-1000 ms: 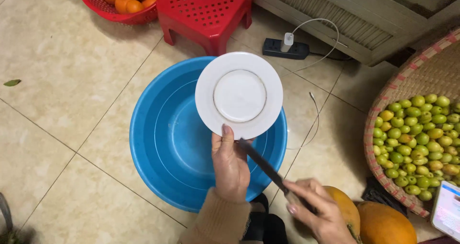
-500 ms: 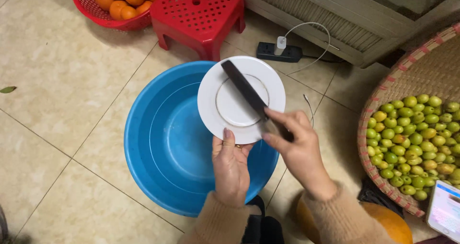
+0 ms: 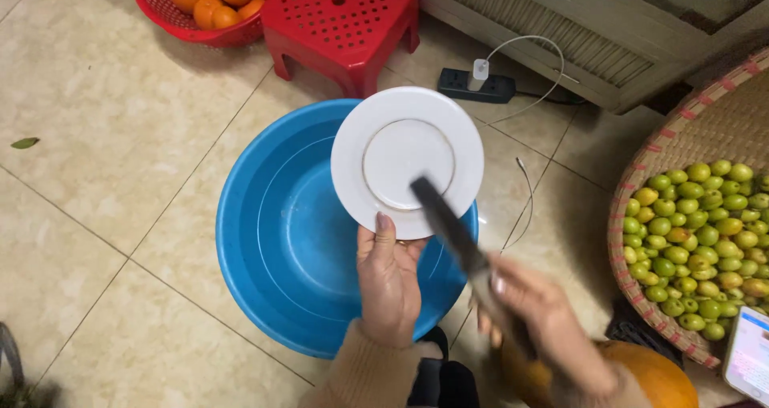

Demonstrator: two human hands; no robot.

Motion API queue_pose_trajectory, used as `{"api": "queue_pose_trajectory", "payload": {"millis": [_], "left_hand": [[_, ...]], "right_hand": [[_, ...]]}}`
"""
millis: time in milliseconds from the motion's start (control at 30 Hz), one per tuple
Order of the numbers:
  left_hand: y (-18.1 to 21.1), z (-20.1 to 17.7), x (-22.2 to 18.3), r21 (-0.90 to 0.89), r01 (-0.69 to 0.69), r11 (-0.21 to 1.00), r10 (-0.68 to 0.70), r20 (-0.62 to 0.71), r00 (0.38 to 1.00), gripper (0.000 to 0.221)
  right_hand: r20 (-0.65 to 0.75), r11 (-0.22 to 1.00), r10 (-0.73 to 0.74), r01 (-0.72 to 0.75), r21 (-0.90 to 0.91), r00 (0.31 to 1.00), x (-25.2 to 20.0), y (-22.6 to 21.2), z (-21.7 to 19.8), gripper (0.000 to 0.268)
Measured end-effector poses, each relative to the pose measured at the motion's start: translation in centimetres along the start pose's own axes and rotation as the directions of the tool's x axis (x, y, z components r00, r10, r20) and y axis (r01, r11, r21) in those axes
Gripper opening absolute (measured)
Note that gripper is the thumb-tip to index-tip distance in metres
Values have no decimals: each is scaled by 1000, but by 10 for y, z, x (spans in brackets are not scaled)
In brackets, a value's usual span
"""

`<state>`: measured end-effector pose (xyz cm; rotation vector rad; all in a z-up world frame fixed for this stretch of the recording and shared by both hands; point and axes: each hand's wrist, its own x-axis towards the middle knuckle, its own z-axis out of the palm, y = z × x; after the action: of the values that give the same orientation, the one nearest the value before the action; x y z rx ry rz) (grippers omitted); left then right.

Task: Sharpening a knife on a ceramic plate and then peeling a large citrus fruit

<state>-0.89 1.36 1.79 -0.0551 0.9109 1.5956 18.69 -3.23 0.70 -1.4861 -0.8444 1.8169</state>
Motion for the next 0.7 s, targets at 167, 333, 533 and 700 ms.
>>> {"api": "queue_pose_trajectory", "payload": {"millis": [167, 333, 533, 700], "left_hand": [[-13, -4, 1, 41, 1, 999, -1, -3, 1000, 52], [-10, -5, 7, 24, -13, 1000, 13, -2, 1000, 50], [5, -5, 7, 69, 10, 998, -6, -56, 998, 57], [-6, -16, 13, -10, -2, 1000, 1, -50, 999, 49]], "right_hand": [[-33, 759, -553, 487, -432, 833, 46, -60, 39, 45], [53, 434, -706, 490, -756, 707, 31, -16, 26, 51], [192, 691, -510, 533, -488, 838, -34, 45, -9, 50], [120, 996, 40, -50, 78, 992, -8, 14, -7, 54]]}}
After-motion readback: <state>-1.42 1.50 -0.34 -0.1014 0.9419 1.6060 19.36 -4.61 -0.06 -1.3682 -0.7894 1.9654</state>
